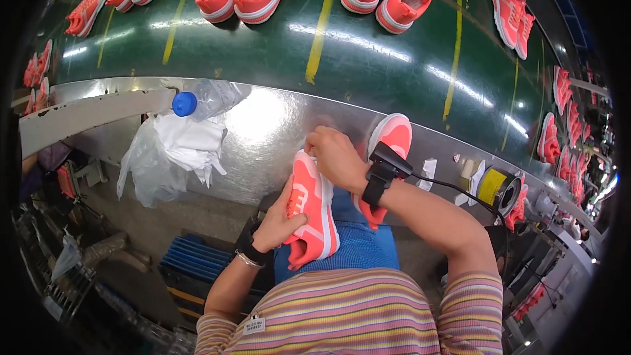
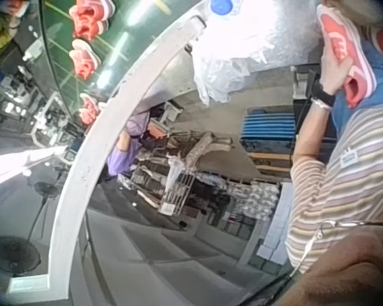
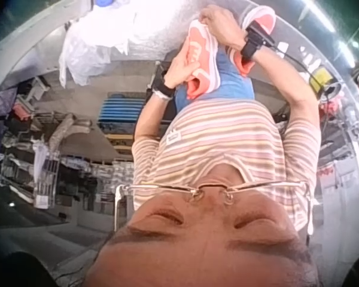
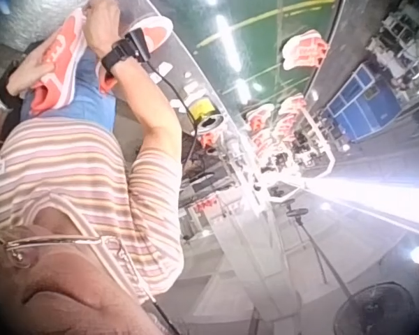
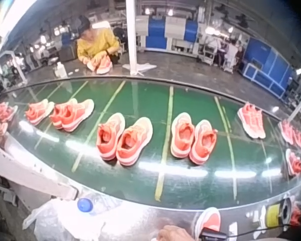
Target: Inspecting shoes on a conveyor belt, removing small pieces of tape or residue, and applying quality control stickers.
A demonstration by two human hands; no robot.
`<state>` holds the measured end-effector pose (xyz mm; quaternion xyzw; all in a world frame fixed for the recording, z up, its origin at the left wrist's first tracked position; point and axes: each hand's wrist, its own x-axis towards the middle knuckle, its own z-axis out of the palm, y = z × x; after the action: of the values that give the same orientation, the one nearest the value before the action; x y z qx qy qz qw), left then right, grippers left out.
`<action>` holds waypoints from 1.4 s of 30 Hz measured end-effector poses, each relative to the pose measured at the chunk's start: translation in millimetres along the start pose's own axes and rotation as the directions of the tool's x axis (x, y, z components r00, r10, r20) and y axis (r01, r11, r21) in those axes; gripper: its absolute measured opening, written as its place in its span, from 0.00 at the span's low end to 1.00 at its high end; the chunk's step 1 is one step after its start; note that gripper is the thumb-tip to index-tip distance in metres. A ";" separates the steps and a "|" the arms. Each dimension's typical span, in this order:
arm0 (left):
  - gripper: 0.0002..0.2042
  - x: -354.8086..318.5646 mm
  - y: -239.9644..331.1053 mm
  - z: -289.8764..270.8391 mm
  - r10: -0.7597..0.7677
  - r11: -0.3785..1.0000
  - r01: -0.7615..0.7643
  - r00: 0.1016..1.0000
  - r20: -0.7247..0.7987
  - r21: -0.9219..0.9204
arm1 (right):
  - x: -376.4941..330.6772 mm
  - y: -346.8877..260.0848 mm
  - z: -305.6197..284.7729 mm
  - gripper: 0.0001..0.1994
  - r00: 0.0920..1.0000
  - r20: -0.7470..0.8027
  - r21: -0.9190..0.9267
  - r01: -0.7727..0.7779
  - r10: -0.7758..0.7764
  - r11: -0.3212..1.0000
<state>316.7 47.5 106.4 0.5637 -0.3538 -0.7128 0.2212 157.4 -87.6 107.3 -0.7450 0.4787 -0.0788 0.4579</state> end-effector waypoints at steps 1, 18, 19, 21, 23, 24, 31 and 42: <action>0.43 0.3 -0.4 -0.6 0.003 1.000 -0.003 1.000 -0.001 0.005 | 1.4 0.2 0.1 0.06 1.000 0.018 -0.001 0.007 -0.007 1.000; 0.43 2.9 -15.7 -1.4 0.038 0.988 -0.036 0.999 0.014 -0.149 | -16.2 -6.3 2.6 0.07 0.996 -0.084 0.081 -0.008 0.015 0.997; 0.43 2.4 -12.3 -2.7 0.041 0.988 -0.039 0.999 0.011 -0.148 | -21.1 -7.4 4.7 0.07 0.996 -0.084 0.079 -0.004 0.011 0.997; 0.41 0.5 -3.8 -5.5 -0.021 0.986 0.030 0.998 0.060 -0.162 | -31.6 -9.6 8.4 0.06 0.985 -0.140 0.069 0.107 -0.097 0.992; 0.42 1.1 -11.1 -4.4 0.005 0.990 0.000 0.999 0.035 -0.141 | -31.2 -7.1 8.9 0.05 0.991 -0.130 0.109 0.058 -0.043 0.992; 0.43 1.1 -15.1 -3.4 0.026 0.993 -0.025 1.000 0.011 -0.119 | -30.4 -5.8 9.5 0.05 0.993 -0.116 0.151 0.005 0.013 0.989; 0.42 2.8 -19.9 -2.6 0.047 0.994 -0.048 0.999 -0.013 -0.096 | -23.4 -4.8 10.8 0.03 0.993 -0.111 0.018 0.050 -0.048 0.999; 0.42 3.0 -16.0 -5.2 0.052 0.995 -0.052 0.999 -0.001 -0.085 | -23.0 0.3 10.5 0.04 0.990 -0.115 0.029 0.088 -0.084 0.996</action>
<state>322.2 54.4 91.8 0.5441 -0.3377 -0.7215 0.2635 150.9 -63.2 108.5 -0.7515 0.4700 -0.1487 0.4385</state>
